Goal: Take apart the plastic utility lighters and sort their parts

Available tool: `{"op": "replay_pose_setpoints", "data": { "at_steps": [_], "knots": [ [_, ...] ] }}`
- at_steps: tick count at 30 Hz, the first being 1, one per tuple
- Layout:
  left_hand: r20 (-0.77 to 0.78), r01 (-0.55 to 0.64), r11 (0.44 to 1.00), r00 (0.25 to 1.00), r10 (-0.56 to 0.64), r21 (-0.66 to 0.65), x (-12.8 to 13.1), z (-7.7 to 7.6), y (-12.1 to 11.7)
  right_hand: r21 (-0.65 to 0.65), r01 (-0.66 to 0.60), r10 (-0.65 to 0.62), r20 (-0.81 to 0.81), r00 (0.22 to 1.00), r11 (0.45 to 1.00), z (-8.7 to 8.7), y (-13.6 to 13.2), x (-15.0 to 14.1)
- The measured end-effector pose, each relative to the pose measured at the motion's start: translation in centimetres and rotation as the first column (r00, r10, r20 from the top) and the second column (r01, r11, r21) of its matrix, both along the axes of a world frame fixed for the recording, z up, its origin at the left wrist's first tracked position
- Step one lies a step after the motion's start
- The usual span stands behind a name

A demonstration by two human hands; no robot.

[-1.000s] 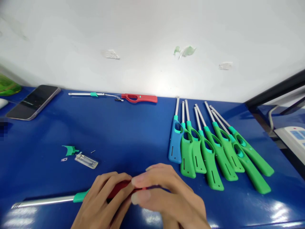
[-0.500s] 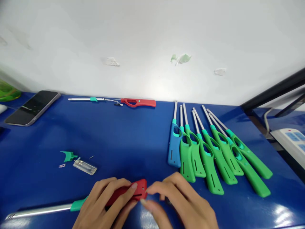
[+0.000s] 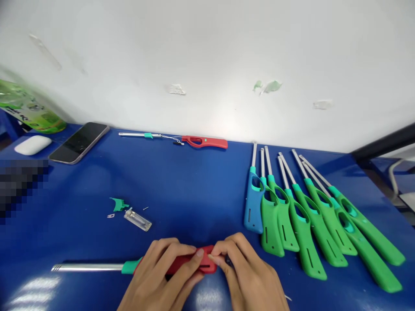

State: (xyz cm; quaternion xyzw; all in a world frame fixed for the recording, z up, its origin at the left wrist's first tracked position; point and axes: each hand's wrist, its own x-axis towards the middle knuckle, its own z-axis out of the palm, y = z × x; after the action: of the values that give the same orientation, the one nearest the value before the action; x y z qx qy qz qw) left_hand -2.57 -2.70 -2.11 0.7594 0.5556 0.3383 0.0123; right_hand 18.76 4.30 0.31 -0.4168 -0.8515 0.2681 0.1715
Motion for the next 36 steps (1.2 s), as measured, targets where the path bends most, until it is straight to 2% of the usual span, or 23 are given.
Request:
{"op": "replay_pose_setpoints", "data": {
  "at_steps": [8, 13, 15, 18, 20, 24, 28, 32, 36],
  "knots": [
    [0.065, -0.015, 1.000, 0.998, 0.014, 0.019, 0.4, -0.4, 0.0, 0.057, -0.062, 0.062, 0.008, 0.998, 0.996, 0.4, 0.7, -0.3],
    [0.104, -0.030, 0.999, 0.994, 0.029, 0.010, 0.7, -0.3, 0.1, 0.195, 0.024, -0.015, -0.048, 0.999, 0.981, 2.6, 0.1, -0.8],
    [0.106, -0.026, 1.000, 0.994, 0.026, -0.004, 0.8, -0.2, 0.0, 0.222, -0.004, 0.013, -0.040, 0.999, 0.975, 3.8, 0.2, -1.5],
    [0.095, -0.008, 1.000, 0.995, 0.009, -0.010, 0.8, -0.1, 0.0, 0.140, -0.130, 0.134, -0.022, 0.991, 0.982, 5.0, 1.9, -4.2],
    [0.081, -0.001, 1.000, 0.997, 0.001, -0.004, 0.8, -0.1, 0.0, 0.048, -0.202, 0.201, 0.036, 0.979, 0.978, 5.2, 3.9, -7.0],
    [0.059, -0.010, 1.000, 0.998, 0.009, 0.013, 0.8, -0.2, 0.0, 0.015, -0.319, 0.316, 0.106, 0.943, 0.948, 4.3, 7.6, -13.1],
    [0.053, -0.046, 0.998, 0.998, 0.043, 0.042, 0.9, -0.3, -0.1, 0.023, -0.406, 0.399, 0.141, 0.906, 0.914, 3.1, 8.5, -17.2],
    [0.042, -0.086, 0.994, 0.996, 0.083, 0.071, 0.9, -0.6, -0.3, 0.039, -0.420, 0.410, 0.152, 0.899, 0.907, 2.9, 8.0, -18.4],
    [0.026, -0.103, 0.989, 0.995, 0.100, 0.104, 1.1, -0.8, -0.1, 0.071, -0.389, 0.378, 0.124, 0.917, 0.919, 3.9, 8.5, -17.1]
  ]
}}
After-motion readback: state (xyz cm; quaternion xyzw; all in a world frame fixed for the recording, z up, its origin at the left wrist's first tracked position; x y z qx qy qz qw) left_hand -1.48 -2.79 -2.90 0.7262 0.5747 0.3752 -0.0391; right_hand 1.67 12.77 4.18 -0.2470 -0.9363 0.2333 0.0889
